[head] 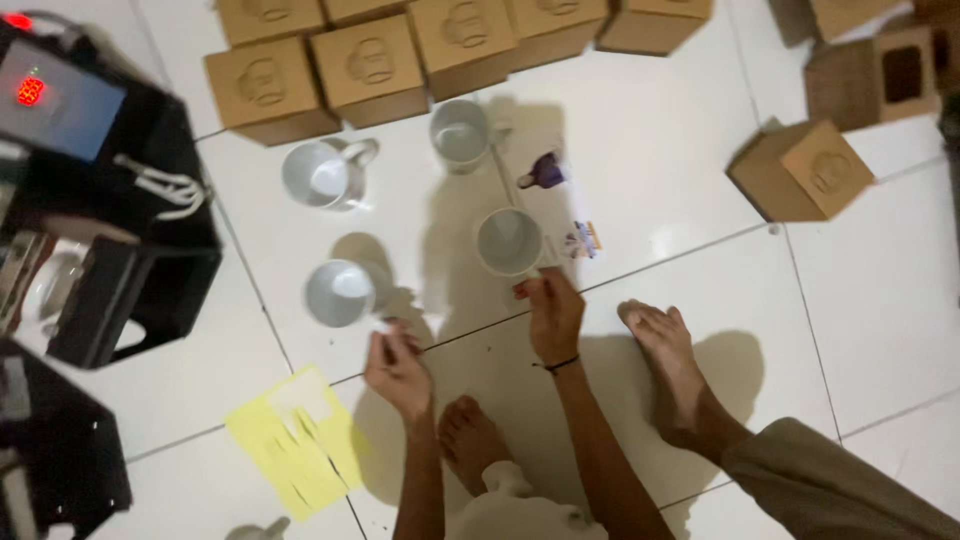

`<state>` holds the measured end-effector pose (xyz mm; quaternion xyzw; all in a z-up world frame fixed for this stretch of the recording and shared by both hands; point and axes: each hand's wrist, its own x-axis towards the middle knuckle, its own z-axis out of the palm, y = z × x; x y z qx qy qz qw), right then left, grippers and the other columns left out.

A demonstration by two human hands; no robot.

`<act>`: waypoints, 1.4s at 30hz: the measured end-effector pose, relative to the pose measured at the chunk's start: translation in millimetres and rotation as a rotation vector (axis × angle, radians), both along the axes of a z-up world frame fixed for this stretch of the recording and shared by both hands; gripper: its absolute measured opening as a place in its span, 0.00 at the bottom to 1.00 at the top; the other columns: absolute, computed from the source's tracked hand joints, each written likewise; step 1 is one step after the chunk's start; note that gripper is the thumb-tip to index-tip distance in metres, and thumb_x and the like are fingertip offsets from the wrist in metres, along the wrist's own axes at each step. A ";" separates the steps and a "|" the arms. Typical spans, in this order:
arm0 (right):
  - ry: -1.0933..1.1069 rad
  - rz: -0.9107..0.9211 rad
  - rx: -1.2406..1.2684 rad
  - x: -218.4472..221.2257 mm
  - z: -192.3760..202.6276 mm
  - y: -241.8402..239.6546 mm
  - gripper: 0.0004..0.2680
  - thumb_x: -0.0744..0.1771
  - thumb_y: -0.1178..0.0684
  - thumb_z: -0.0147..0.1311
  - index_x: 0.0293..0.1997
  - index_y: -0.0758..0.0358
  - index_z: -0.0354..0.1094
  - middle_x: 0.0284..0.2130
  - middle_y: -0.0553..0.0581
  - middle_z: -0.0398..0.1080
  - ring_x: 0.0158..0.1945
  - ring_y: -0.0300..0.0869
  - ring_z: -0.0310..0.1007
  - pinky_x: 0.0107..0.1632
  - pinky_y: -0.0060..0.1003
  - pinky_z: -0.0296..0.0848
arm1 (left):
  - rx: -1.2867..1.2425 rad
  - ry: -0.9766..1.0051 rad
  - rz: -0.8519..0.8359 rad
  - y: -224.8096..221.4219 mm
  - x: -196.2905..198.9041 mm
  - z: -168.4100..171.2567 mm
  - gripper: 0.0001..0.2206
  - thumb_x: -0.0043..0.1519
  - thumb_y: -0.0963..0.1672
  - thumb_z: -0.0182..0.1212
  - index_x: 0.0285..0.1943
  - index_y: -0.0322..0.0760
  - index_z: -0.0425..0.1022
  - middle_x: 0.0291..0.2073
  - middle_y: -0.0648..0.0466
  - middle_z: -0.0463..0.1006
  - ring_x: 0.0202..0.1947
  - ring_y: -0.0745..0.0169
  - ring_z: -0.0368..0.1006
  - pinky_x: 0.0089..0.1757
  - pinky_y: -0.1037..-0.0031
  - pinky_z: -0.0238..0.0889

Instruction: The person places a mug into a heat press, removes it, and then peels and applies printed labels onto other mugs while sitting on the floor.

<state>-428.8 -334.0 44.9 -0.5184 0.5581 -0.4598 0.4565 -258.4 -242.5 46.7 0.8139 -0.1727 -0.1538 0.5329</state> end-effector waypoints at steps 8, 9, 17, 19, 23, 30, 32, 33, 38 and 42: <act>0.158 -0.205 -0.024 -110.8 23.5 -55.5 0.11 0.73 0.51 0.47 0.34 0.61 0.69 0.23 0.60 0.75 0.29 0.44 0.78 0.42 0.38 0.75 | -0.241 0.123 -0.622 -86.4 -115.0 11.5 0.10 0.65 0.41 0.63 0.28 0.38 0.78 0.14 0.52 0.75 0.15 0.62 0.70 0.25 0.73 0.65; 0.159 -0.222 -0.030 -122.6 15.5 -61.4 0.11 0.73 0.51 0.47 0.34 0.61 0.69 0.23 0.60 0.75 0.29 0.44 0.78 0.42 0.38 0.75 | -0.248 0.125 -0.638 -100.2 -126.5 6.9 0.10 0.65 0.41 0.63 0.28 0.38 0.78 0.14 0.52 0.75 0.15 0.62 0.70 0.25 0.73 0.65; 0.077 -0.366 0.038 -166.5 -22.7 -128.6 0.11 0.74 0.52 0.45 0.34 0.63 0.68 0.22 0.58 0.73 0.28 0.43 0.78 0.40 0.38 0.77 | -0.304 0.230 -0.821 -213.3 -187.5 -11.4 0.08 0.68 0.41 0.60 0.37 0.34 0.80 0.26 0.50 0.82 0.21 0.65 0.75 0.26 0.72 0.69; 0.071 -0.367 0.046 -167.3 -25.6 -142.7 0.11 0.74 0.51 0.45 0.34 0.62 0.68 0.23 0.59 0.74 0.28 0.43 0.78 0.40 0.38 0.77 | -0.287 0.229 -0.844 -227.5 -188.8 -25.3 0.07 0.68 0.41 0.59 0.37 0.33 0.80 0.27 0.49 0.82 0.21 0.64 0.74 0.28 0.71 0.69; 0.069 -0.367 0.068 -164.2 -28.8 -162.2 0.12 0.74 0.51 0.46 0.33 0.61 0.68 0.23 0.59 0.75 0.29 0.44 0.79 0.41 0.38 0.77 | -0.260 0.231 -0.867 -245.5 -187.4 -44.5 0.07 0.69 0.41 0.59 0.39 0.33 0.80 0.28 0.48 0.81 0.22 0.63 0.73 0.30 0.69 0.70; 0.047 -0.355 0.059 -162.7 -45.0 -182.2 0.11 0.74 0.54 0.44 0.35 0.62 0.68 0.24 0.59 0.75 0.30 0.45 0.79 0.41 0.39 0.78 | -0.264 0.233 -0.863 -269.2 -189.5 -57.4 0.07 0.69 0.41 0.59 0.38 0.33 0.79 0.29 0.47 0.82 0.23 0.64 0.73 0.31 0.68 0.71; 0.057 -0.356 0.025 -161.7 -45.8 -183.5 0.09 0.74 0.55 0.43 0.38 0.62 0.70 0.25 0.59 0.75 0.29 0.44 0.78 0.40 0.38 0.78 | -0.270 0.260 -0.883 -272.1 -191.0 -64.1 0.07 0.70 0.41 0.58 0.40 0.33 0.79 0.31 0.48 0.81 0.25 0.65 0.71 0.31 0.69 0.71; 0.059 -0.353 0.028 -161.5 -46.6 -184.5 0.09 0.74 0.55 0.43 0.38 0.62 0.70 0.25 0.59 0.75 0.29 0.44 0.78 0.40 0.38 0.78 | -0.268 0.262 -0.880 -273.1 -192.1 -66.9 0.07 0.70 0.41 0.58 0.40 0.33 0.79 0.31 0.48 0.81 0.25 0.65 0.71 0.31 0.69 0.71; 0.109 -0.345 -0.012 -158.7 -37.7 -178.4 0.04 0.72 0.59 0.49 0.43 0.67 0.69 0.27 0.59 0.74 0.29 0.42 0.75 0.37 0.38 0.77 | -0.252 0.118 -0.736 -266.8 -194.2 -38.6 0.10 0.63 0.39 0.68 0.50 0.29 0.76 0.38 0.43 0.80 0.28 0.59 0.72 0.30 0.68 0.70; 0.396 -0.333 -0.131 -175.6 -41.1 -181.1 0.03 0.71 0.63 0.52 0.40 0.69 0.70 0.31 0.63 0.73 0.28 0.47 0.77 0.33 0.40 0.77 | -0.227 -0.034 -0.567 -240.2 -198.6 -34.4 0.14 0.56 0.41 0.76 0.46 0.36 0.75 0.34 0.55 0.75 0.25 0.65 0.69 0.26 0.75 0.67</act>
